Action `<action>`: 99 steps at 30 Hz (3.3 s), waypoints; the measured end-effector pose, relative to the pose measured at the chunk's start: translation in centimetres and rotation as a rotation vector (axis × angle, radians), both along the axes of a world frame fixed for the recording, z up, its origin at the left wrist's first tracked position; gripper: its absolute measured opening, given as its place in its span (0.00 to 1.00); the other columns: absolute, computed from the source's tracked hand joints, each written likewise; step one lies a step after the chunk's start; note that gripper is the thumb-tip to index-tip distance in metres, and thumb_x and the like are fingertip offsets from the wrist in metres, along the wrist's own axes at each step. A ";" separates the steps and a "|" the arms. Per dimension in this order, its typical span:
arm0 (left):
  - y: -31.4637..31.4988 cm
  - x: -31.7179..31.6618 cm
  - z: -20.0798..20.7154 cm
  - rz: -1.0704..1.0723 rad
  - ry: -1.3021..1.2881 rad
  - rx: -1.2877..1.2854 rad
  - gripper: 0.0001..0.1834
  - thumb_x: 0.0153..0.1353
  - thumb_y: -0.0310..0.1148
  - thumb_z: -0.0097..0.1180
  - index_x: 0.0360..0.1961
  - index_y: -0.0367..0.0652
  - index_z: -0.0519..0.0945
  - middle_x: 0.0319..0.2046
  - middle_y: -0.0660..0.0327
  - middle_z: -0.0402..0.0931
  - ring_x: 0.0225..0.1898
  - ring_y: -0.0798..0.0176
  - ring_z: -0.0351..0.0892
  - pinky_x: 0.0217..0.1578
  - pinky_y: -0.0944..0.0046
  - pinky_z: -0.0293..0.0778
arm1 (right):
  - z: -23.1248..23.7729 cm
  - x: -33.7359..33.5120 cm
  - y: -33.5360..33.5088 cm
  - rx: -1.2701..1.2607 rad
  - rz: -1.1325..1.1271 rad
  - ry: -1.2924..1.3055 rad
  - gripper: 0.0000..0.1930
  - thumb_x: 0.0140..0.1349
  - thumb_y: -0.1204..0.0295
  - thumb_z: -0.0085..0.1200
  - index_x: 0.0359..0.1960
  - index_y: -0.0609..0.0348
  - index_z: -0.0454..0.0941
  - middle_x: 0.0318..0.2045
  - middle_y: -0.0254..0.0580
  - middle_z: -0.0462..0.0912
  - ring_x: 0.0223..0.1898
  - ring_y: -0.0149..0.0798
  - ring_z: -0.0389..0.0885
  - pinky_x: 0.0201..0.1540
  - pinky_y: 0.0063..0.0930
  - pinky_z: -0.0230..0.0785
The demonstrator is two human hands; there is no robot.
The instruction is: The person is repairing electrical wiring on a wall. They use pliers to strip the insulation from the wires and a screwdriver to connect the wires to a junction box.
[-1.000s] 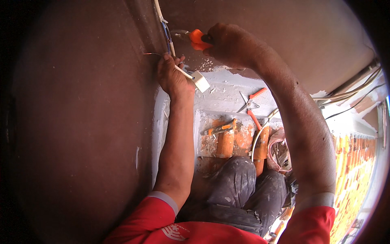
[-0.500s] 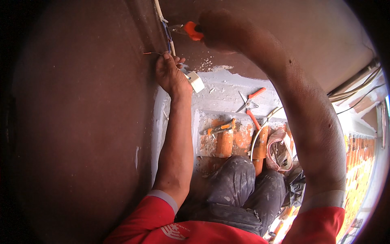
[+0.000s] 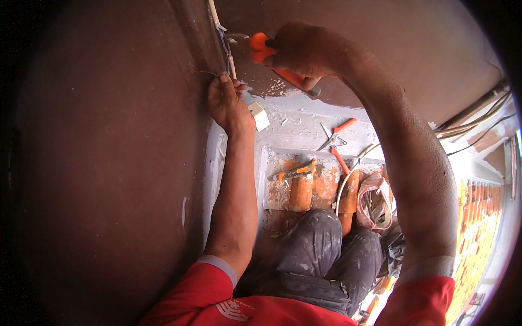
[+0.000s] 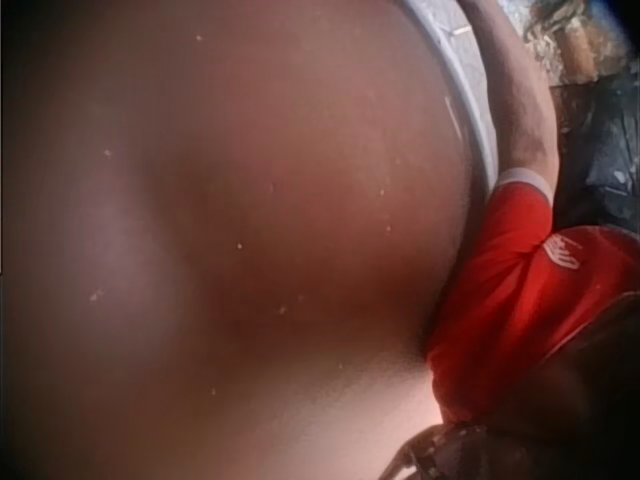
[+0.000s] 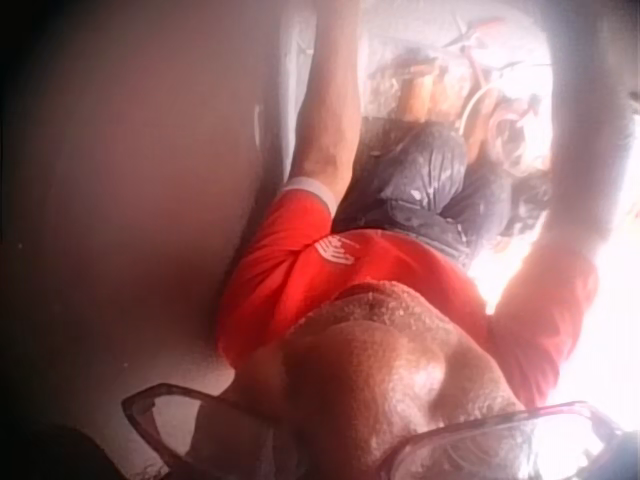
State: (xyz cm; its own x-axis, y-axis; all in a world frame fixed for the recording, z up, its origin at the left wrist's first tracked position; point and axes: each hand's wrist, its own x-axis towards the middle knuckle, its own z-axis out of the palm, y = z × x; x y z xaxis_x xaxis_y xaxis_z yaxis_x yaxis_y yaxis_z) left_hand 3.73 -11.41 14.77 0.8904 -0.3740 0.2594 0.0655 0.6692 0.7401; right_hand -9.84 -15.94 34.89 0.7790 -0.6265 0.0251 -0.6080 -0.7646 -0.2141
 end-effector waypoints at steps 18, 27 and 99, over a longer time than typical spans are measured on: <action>-0.1 -0.5 0.1 -0.006 0.054 -0.007 0.14 0.79 0.40 0.60 0.51 0.39 0.82 0.34 0.67 0.80 0.35 0.74 0.79 0.38 0.70 0.69 | -1.1 -1.4 -2.0 0.537 -0.024 -0.261 0.30 0.73 0.54 0.65 0.58 0.74 0.81 0.39 0.54 0.89 0.34 0.40 0.91 0.32 0.31 0.88; 1.0 0.0 -0.4 0.151 -0.253 0.016 0.12 0.80 0.32 0.56 0.51 0.31 0.80 0.45 0.56 0.82 0.48 0.64 0.81 0.52 0.63 0.76 | -2.3 -5.4 0.1 0.638 -0.088 -0.405 0.30 0.73 0.52 0.65 0.57 0.73 0.81 0.36 0.50 0.88 0.32 0.37 0.89 0.28 0.29 0.85; -0.3 3.0 1.1 0.640 -0.629 0.382 0.13 0.80 0.31 0.52 0.45 0.29 0.81 0.33 0.52 0.84 0.24 0.63 0.82 0.25 0.64 0.81 | -4.1 -1.2 -0.4 0.226 -0.039 -0.199 0.22 0.71 0.62 0.63 0.61 0.62 0.84 0.43 0.57 0.91 0.46 0.54 0.92 0.50 0.44 0.83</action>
State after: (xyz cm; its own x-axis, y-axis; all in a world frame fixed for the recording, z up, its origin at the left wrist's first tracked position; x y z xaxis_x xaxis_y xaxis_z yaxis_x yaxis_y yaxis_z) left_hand 6.75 -11.72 15.86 0.6952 -0.0257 0.7184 -0.7080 0.1486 0.6904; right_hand -11.08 -16.31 30.83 0.7480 -0.6630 0.0319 -0.5649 -0.6610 -0.4939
